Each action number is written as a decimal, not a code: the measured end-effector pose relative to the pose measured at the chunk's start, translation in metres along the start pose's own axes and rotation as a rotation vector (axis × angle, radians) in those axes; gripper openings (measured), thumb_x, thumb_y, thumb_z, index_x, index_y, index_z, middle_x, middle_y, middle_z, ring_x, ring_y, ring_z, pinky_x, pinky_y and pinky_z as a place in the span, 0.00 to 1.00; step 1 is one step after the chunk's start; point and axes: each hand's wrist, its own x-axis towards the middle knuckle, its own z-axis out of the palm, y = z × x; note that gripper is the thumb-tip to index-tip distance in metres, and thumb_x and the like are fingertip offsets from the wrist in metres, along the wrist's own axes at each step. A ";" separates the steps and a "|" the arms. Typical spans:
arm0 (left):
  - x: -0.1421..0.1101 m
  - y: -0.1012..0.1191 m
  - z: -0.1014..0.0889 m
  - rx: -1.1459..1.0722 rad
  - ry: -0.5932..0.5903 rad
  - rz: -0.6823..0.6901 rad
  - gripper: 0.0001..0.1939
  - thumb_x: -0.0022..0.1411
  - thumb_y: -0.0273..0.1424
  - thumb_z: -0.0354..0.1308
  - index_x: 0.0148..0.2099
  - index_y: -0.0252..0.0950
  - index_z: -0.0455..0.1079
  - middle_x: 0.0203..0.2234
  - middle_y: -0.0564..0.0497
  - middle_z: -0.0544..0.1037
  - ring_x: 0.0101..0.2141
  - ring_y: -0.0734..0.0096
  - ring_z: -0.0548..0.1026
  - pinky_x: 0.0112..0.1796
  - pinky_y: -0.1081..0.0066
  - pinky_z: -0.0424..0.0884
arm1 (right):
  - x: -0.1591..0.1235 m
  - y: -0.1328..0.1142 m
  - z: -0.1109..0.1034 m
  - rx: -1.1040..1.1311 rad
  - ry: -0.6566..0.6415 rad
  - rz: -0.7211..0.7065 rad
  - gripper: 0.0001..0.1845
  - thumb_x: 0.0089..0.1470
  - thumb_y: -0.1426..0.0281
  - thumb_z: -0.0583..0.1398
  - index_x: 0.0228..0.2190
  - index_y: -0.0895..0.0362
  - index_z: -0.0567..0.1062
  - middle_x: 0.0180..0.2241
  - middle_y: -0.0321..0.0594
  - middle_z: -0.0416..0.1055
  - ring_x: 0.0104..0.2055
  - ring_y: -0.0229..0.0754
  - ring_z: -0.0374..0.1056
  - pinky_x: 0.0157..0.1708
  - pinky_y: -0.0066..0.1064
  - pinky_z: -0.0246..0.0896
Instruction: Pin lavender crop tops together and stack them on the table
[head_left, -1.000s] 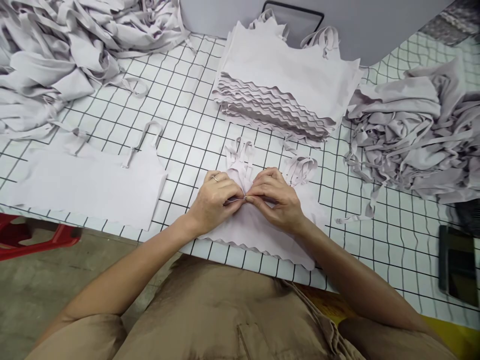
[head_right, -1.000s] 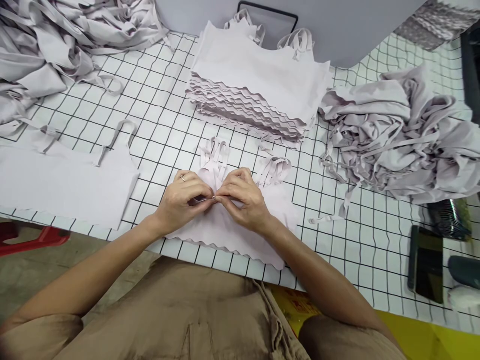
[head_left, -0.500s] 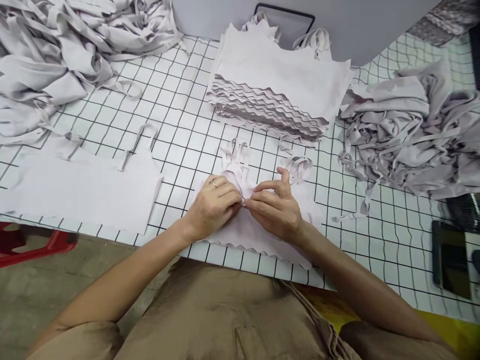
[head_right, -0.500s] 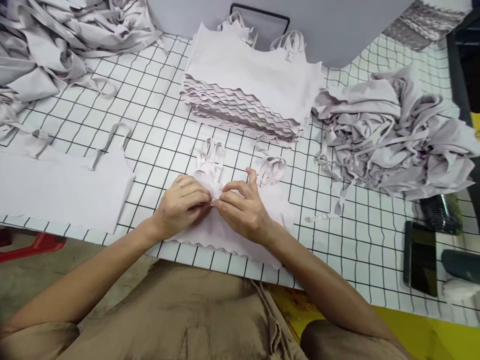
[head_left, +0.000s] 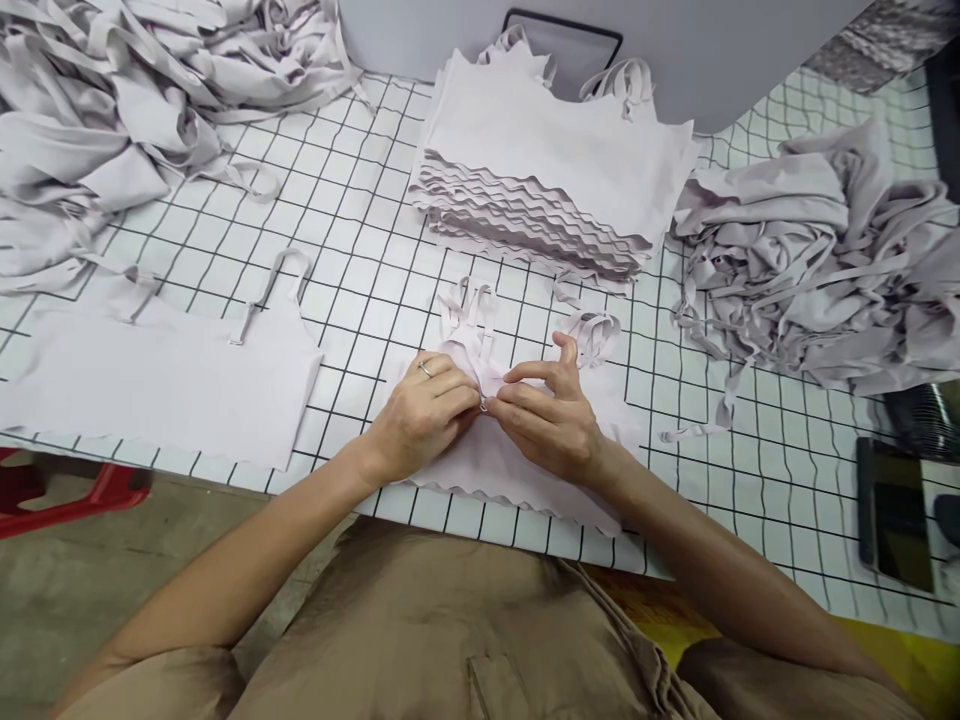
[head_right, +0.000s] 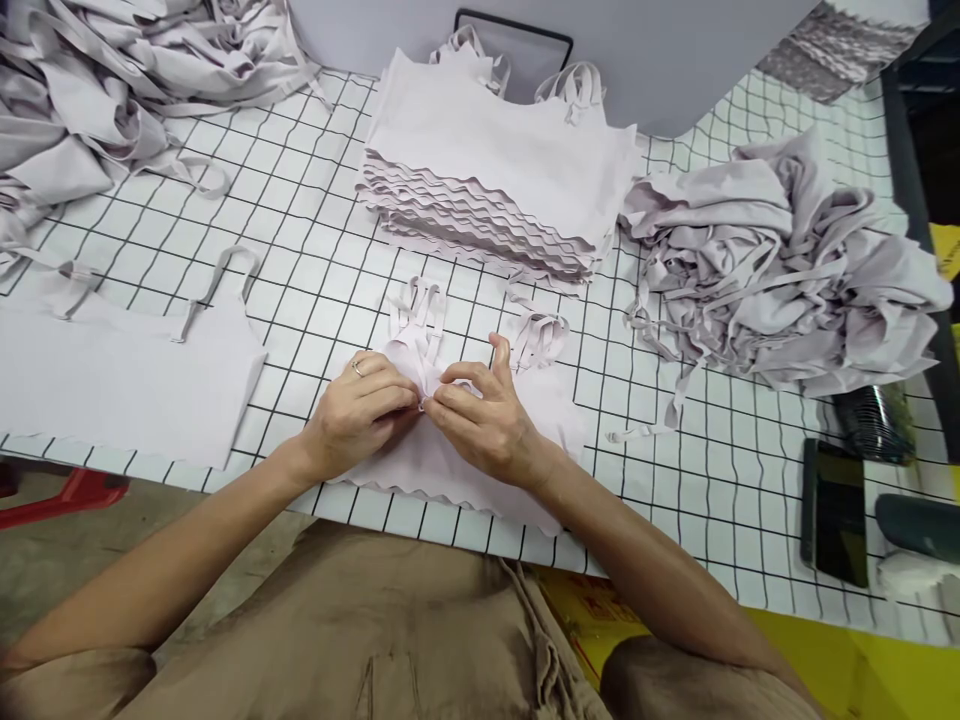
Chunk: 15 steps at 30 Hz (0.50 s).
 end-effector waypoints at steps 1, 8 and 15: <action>0.000 0.000 0.000 -0.001 0.001 0.002 0.10 0.65 0.19 0.55 0.31 0.36 0.65 0.27 0.53 0.78 0.30 0.70 0.67 0.38 0.66 0.65 | 0.000 0.000 0.000 0.003 0.002 -0.002 0.09 0.57 0.81 0.61 0.31 0.56 0.76 0.27 0.31 0.72 0.42 0.40 0.69 0.63 0.62 0.47; 0.000 -0.001 0.001 -0.005 0.001 -0.003 0.11 0.65 0.20 0.54 0.31 0.37 0.65 0.26 0.54 0.78 0.30 0.70 0.68 0.38 0.67 0.66 | -0.001 0.000 0.000 0.007 0.001 0.013 0.09 0.58 0.80 0.60 0.32 0.55 0.75 0.27 0.30 0.73 0.42 0.40 0.69 0.63 0.62 0.48; 0.001 0.000 0.000 -0.019 0.010 -0.004 0.10 0.64 0.18 0.55 0.32 0.37 0.66 0.27 0.53 0.78 0.30 0.70 0.68 0.37 0.67 0.66 | 0.000 0.000 0.001 0.013 0.021 0.014 0.08 0.57 0.81 0.61 0.32 0.56 0.75 0.26 0.30 0.73 0.41 0.40 0.70 0.63 0.61 0.49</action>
